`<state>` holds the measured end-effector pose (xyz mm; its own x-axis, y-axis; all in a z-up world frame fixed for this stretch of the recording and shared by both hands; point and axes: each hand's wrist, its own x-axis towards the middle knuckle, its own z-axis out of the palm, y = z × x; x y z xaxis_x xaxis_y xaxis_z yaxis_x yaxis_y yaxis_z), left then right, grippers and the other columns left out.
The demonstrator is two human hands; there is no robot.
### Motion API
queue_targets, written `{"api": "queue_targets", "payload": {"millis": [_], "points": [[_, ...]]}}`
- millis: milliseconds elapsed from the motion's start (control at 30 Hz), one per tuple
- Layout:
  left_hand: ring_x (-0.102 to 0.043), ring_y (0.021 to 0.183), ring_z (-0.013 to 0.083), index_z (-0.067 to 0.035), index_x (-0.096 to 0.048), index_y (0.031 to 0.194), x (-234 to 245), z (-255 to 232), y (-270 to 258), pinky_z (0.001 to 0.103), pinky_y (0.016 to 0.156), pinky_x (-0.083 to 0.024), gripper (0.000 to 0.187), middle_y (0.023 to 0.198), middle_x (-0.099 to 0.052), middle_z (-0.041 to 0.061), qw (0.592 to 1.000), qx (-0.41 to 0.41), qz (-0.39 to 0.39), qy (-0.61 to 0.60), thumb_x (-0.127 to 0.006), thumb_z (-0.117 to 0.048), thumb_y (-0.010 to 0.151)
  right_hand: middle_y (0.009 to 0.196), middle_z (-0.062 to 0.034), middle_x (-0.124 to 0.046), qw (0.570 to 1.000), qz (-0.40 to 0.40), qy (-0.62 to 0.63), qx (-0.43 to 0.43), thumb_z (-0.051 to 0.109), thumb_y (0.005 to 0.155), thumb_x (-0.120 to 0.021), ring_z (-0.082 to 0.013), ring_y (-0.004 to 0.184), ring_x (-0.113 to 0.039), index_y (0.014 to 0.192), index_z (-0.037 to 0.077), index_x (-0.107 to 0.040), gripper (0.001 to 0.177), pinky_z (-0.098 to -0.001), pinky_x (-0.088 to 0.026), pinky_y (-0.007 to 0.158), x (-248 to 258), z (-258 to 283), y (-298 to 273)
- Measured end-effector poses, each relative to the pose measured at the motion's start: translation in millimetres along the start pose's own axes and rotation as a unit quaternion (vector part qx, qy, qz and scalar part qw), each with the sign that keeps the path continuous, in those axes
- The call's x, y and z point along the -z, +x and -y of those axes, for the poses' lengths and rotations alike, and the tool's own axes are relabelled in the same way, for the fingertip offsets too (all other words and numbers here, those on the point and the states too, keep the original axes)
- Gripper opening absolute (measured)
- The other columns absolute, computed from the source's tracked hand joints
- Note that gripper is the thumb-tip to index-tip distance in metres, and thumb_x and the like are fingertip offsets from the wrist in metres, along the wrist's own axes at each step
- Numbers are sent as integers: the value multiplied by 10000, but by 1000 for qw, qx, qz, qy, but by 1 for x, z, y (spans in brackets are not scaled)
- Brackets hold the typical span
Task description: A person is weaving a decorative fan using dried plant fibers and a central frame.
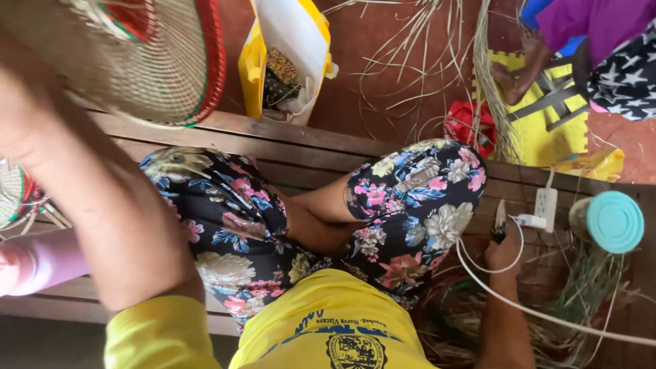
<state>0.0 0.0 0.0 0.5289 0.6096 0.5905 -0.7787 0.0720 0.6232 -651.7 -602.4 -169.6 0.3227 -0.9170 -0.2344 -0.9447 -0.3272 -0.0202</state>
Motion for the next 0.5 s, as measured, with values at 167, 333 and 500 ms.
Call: {"api": "queue_targets", "payload": {"millis": [167,333,500], "points": [[-515,624,271,17,-559,760,-35,-21,-21,490,509,-524,207,694,-561,191,1000,-22,-19,2,-711,153,797,1172,-310,-705,995,51,72,-37,148,904,-589,-466,1100,-662,1223,-25,-690,377,-536,-507,949,-17,-20,-18],[-414,703,198,-42,-391,790,-121,-97,-54,412,613,-467,435,733,-417,100,989,-81,-17,123,-622,-374,953,863,-281,-681,932,130,290,-176,48,840,-582,-415,760,-690,1009,42,-625,175,-488,-544,619,-19,4,-65],[-534,669,221,-20,-473,821,-102,-66,-52,364,647,-487,436,736,-530,137,983,-79,60,153,-503,-398,1035,880,-204,-676,991,23,131,3,186,830,-729,-451,838,-641,1010,59,-569,272,-532,-454,794,-49,-25,-99]]}}
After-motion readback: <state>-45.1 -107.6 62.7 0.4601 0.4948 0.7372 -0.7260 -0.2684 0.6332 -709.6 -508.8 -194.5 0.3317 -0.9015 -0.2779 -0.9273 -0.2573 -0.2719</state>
